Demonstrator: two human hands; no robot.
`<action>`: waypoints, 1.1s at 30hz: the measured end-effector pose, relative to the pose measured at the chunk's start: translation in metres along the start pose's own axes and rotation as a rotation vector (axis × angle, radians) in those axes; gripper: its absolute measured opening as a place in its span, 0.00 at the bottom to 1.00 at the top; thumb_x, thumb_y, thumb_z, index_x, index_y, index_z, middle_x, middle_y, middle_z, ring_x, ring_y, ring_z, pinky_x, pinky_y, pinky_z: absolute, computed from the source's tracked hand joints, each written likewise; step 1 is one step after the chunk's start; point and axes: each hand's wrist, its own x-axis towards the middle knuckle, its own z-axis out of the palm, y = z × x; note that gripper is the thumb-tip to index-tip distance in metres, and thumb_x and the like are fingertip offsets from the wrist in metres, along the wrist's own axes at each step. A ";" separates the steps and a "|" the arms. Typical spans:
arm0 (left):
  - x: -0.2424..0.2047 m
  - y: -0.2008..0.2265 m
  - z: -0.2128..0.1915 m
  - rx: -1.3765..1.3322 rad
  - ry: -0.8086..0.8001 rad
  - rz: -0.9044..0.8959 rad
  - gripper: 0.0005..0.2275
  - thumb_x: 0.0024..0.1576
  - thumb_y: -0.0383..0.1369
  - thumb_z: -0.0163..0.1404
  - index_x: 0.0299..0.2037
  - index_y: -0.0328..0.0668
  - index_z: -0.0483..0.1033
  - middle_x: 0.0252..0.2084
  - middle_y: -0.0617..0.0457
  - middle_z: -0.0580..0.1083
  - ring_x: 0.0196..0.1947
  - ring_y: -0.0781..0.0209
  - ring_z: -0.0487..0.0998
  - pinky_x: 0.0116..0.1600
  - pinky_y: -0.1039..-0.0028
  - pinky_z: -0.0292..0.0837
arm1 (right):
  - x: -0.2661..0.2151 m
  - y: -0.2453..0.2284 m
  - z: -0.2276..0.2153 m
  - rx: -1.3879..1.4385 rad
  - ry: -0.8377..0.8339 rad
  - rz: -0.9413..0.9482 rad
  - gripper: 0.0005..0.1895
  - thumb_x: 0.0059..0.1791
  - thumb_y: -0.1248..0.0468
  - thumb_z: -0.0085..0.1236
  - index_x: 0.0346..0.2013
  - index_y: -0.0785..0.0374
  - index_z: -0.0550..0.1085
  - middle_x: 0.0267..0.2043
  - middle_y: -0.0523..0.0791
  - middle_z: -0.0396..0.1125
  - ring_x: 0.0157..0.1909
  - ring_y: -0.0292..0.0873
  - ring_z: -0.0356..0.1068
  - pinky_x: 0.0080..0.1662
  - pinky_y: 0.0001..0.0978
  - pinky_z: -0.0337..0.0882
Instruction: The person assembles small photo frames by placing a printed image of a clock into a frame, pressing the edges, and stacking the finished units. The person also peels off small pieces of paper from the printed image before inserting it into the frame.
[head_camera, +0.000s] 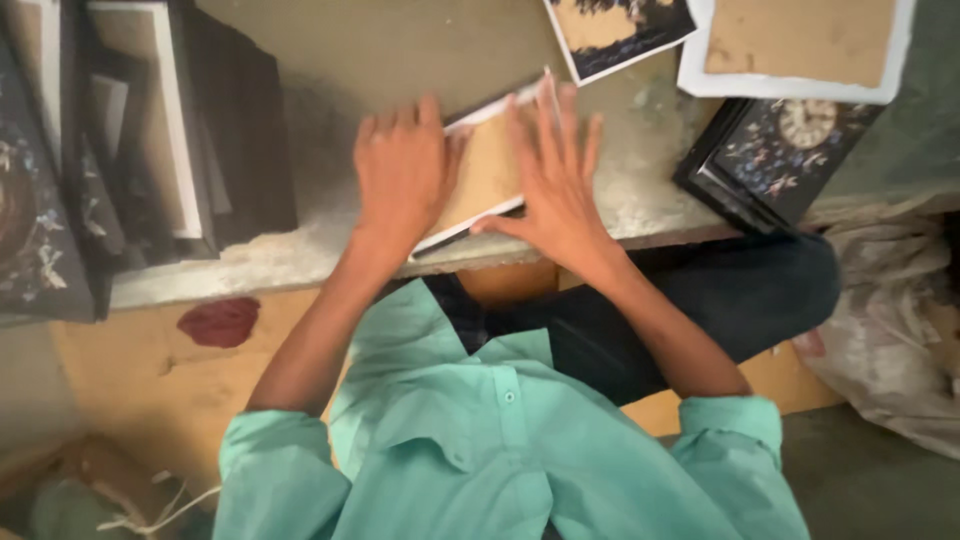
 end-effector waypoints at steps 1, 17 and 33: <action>0.002 -0.004 -0.004 -0.030 -0.170 -0.044 0.14 0.67 0.43 0.50 0.47 0.38 0.77 0.43 0.39 0.78 0.46 0.42 0.78 0.55 0.57 0.71 | 0.003 0.005 -0.002 0.040 0.053 0.050 0.73 0.36 0.33 0.74 0.74 0.67 0.39 0.76 0.66 0.28 0.77 0.67 0.23 0.70 0.70 0.25; -0.006 -0.025 0.063 -1.474 -0.117 -0.470 0.21 0.69 0.47 0.41 0.52 0.33 0.75 0.45 0.55 0.77 0.47 0.71 0.74 0.55 0.78 0.69 | 0.025 0.048 0.028 1.603 0.146 0.543 0.18 0.60 0.55 0.50 0.48 0.69 0.77 0.44 0.46 0.76 0.42 0.36 0.75 0.45 0.29 0.75; 0.006 -0.031 0.042 -1.890 -0.164 -0.600 0.10 0.59 0.35 0.54 0.38 0.34 0.79 0.35 0.51 0.79 0.33 0.64 0.80 0.40 0.73 0.78 | 0.038 0.053 0.013 1.424 -0.054 0.393 0.13 0.55 0.66 0.59 0.52 0.71 0.77 0.44 0.45 0.77 0.41 0.32 0.75 0.42 0.23 0.77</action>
